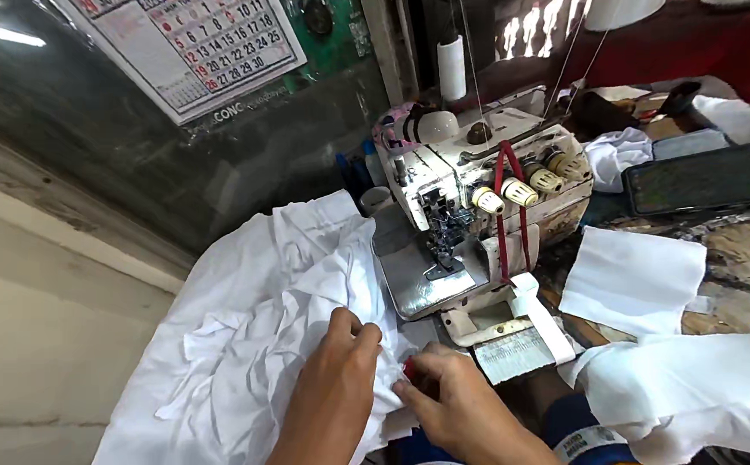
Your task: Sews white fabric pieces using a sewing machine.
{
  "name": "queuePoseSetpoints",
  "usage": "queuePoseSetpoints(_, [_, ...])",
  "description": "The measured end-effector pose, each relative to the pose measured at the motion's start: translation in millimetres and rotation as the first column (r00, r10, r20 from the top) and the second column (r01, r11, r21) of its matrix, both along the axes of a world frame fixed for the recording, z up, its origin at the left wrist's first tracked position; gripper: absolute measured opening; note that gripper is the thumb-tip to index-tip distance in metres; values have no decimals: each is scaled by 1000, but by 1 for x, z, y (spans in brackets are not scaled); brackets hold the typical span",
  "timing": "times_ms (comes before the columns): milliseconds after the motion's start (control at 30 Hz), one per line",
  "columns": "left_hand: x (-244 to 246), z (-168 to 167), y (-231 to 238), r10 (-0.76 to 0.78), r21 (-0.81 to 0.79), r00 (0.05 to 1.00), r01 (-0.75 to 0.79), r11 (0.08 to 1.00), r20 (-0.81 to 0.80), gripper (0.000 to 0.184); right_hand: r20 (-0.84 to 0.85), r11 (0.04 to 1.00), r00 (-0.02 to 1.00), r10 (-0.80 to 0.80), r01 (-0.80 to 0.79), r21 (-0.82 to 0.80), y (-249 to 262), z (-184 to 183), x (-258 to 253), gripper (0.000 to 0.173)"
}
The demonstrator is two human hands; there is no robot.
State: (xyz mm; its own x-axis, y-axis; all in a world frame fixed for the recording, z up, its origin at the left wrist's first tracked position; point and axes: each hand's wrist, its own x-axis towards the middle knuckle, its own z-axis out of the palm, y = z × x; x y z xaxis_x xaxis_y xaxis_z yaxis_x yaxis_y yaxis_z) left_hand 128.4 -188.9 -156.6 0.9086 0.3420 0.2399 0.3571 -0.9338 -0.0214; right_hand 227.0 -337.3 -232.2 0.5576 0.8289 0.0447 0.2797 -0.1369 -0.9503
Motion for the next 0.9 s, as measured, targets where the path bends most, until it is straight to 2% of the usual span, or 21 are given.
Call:
queuePoseSetpoints(167, [-17, 0, 0, -24, -30, 987, 29, 999, 160, 21, 4, 990, 999, -40, 39, 137, 6, 1, -3, 28])
queuePoseSetpoints(333, [-32, 11, -5, -24, -98, 961, 53, 994, 276, 21, 157, 969, 983, -96, 57, 239, 6, 14, -3, 25])
queuePoseSetpoints(433, [-34, 14, -9, -15, -138, 950, 61, 989, 310, 25, 196, 973, 974, -113, 68, 221, -2, 27, -3, 28])
queuePoseSetpoints(567, [-26, 13, -16, -5, -72, 950, 29, 997, 311, 27, 143, 979, 983, -116, 89, 184, -12, 38, 0, 25])
queuePoseSetpoints(733, [-19, 16, -26, 39, -71, 959, -20, 997, 279, 26, 88, 995, 996, -8, 0, 95, -22, 48, 16, 28])
queuePoseSetpoints(900, [-14, 7, -27, 74, -155, 920, -14, 988, 385, 30, 76, 996, 997, 9, -16, 87, -31, 48, 31, 22])
